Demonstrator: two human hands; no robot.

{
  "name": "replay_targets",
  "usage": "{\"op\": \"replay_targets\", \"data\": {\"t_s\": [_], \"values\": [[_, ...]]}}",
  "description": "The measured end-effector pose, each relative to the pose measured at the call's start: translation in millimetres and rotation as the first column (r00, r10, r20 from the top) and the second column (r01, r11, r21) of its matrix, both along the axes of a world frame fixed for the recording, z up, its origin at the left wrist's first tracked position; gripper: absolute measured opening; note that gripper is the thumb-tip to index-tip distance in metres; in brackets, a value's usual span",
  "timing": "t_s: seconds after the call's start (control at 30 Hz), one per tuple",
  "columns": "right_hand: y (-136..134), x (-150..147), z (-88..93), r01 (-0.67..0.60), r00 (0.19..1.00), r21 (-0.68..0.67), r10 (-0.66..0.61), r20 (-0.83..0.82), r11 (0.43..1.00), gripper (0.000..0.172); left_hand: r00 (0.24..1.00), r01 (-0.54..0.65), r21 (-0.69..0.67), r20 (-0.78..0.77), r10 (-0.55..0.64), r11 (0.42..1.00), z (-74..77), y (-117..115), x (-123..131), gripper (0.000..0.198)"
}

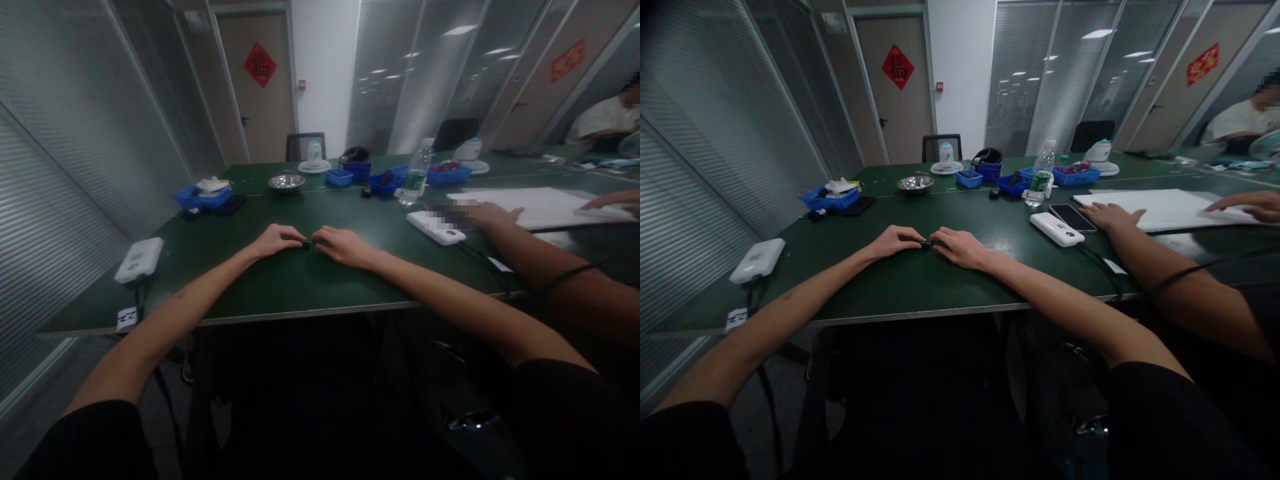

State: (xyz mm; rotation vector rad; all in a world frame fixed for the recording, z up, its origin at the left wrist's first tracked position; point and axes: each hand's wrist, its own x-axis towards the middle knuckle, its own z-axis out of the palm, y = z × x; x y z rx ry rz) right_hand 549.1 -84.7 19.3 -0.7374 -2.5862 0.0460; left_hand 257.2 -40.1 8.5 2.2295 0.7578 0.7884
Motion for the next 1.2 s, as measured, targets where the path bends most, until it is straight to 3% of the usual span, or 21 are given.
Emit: {"op": "replay_targets", "data": {"t_s": [0.13, 0.37, 0.5, 0.73, 0.87, 1.07, 1.2], "values": [[1, -3, -2.2, -0.013, 1.0, 0.018, 0.013, 0.013, 1.0, 0.034, 0.999, 0.039, -0.031, 0.012, -0.039, 0.999, -2.1, -1, 7, 0.034], [0, -7, -2.3, 0.081, 0.992, -0.058, -0.086, -0.093, 0.995, 0.032, 0.999, 0.042, 0.005, -0.024, -0.042, 0.999, -2.9, -2, 11, 0.047], [1, -4, 0.1, 0.214, 0.97, -0.081, -0.222, -0.097, 0.973, 0.031, 0.995, 0.029, 0.009, -0.092, -0.028, 1.0, 0.9, -2, 9, 0.052], [7, 2, 0.9, 0.456, 0.89, -0.108, -0.456, 0.025, 0.884, 0.032, 0.982, -0.022, 0.14, -0.185, 0.048, 0.99, 2.6, 0, -1, 0.038], [8, 3, 1.2, 0.482, 0.876, -0.101, -0.479, 0.055, 0.87, 0.032, 0.973, -0.061, 0.189, -0.206, 0.1, 0.98, 1.3, -1, -1, 0.038], [9, 3, 0.1, 0.482, 0.876, -0.089, -0.479, 0.054, 0.872, 0.034, 0.972, 0.045, 0.303, -0.234, 0.028, 0.952, 2.1, -5, 8, 0.032], [8, 3, -0.2, 0.483, 0.876, -0.099, -0.479, 0.058, 0.87, 0.035, 0.96, 0.036, 0.335, -0.275, 0.061, 0.942, 4.1, 2, -1, 0.033]]}}
